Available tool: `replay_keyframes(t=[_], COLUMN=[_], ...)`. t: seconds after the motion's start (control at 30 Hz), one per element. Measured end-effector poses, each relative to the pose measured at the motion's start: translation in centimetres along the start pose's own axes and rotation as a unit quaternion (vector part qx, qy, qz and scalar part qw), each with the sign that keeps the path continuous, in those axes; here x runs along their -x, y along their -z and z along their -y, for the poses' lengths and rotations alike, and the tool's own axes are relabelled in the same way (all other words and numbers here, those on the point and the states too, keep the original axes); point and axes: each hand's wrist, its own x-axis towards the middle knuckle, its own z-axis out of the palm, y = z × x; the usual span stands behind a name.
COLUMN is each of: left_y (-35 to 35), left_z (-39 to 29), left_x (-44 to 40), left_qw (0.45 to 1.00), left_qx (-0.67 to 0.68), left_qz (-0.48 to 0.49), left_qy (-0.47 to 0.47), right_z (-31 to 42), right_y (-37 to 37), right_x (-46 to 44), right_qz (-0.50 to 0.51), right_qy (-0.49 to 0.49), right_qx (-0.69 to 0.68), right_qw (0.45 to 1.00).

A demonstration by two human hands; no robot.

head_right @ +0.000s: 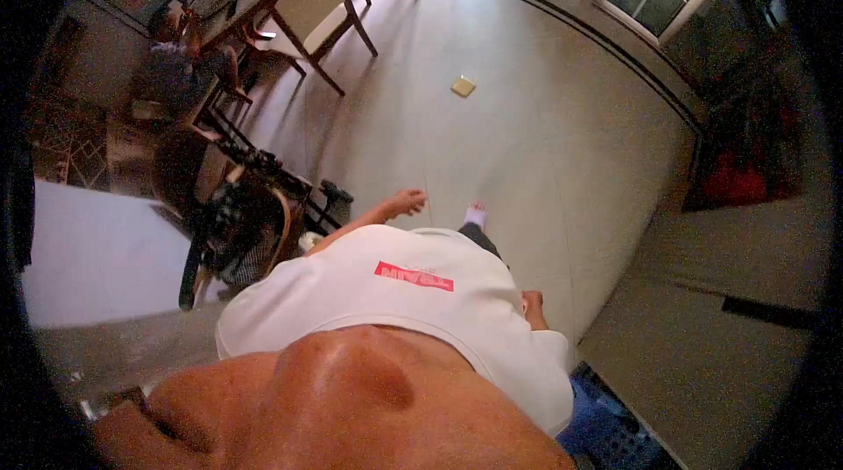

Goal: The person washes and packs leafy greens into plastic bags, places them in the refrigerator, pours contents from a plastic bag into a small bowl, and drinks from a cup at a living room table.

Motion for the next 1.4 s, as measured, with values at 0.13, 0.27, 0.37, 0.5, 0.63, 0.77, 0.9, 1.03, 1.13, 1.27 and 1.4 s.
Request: replay_keyframes(t=[0.13,0.27,0.37,0.5,0.63,0.77,0.9,1.03,1.13,1.27,1.4], left_y=[6.4,15.6,24.0,32.9,42.3,49.4,53.2,57.4,63.3,72.6,79.8], left_z=[-1.8,-2.5,0.5,-0.7,-10.4,-25.4,-38.6,-44.3,-45.0,-47.4,-46.4], left_x=[-5.2,-9.0,-13.2,-21.1,-29.4,-38.8,-46.1,-52.6,-57.2,-56.6,-58.7], left_qw=[0.999,0.948,0.943,0.908,0.931,0.959,0.986,0.990,0.994,0.956,0.906], left_qx=[-0.032,0.223,0.271,0.258,0.207,0.126,0.016,0.072,-0.003,-0.120,0.097], left_qz=[-0.009,-0.221,-0.151,-0.205,-0.209,-0.250,-0.164,-0.104,-0.104,-0.267,-0.412], left_qy=[0.036,0.048,0.121,0.258,0.216,0.046,-0.003,-0.068,-0.025,-0.013,-0.015], right_z=[16.4,40.3,56.5,67.5,73.8,77.8,83.5,91.8,101.6,122.1,153.0], right_y=[6.9,11.8,12.7,8.9,7.6,8.7,8.3,8.2,9.4,9.4,2.0], right_x=[-8.5,-18.6,-12.6,-20.3,-17.0,-15.8,-21.3,-27.6,-33.6,-42.0,-44.5], right_qz=[-0.011,-0.076,-0.070,-0.067,-0.024,-0.035,-0.043,-0.033,-0.024,-0.019,-0.146], right_qy=[0.077,0.259,0.260,0.307,0.216,0.144,0.099,0.082,0.096,0.182,0.479], right_qx=[0.106,0.158,-0.049,-0.002,-0.004,0.032,-0.007,0.008,0.057,0.105,0.486], right_qw=[0.991,0.950,0.962,0.949,0.976,0.988,0.994,0.996,0.993,0.978,0.716])
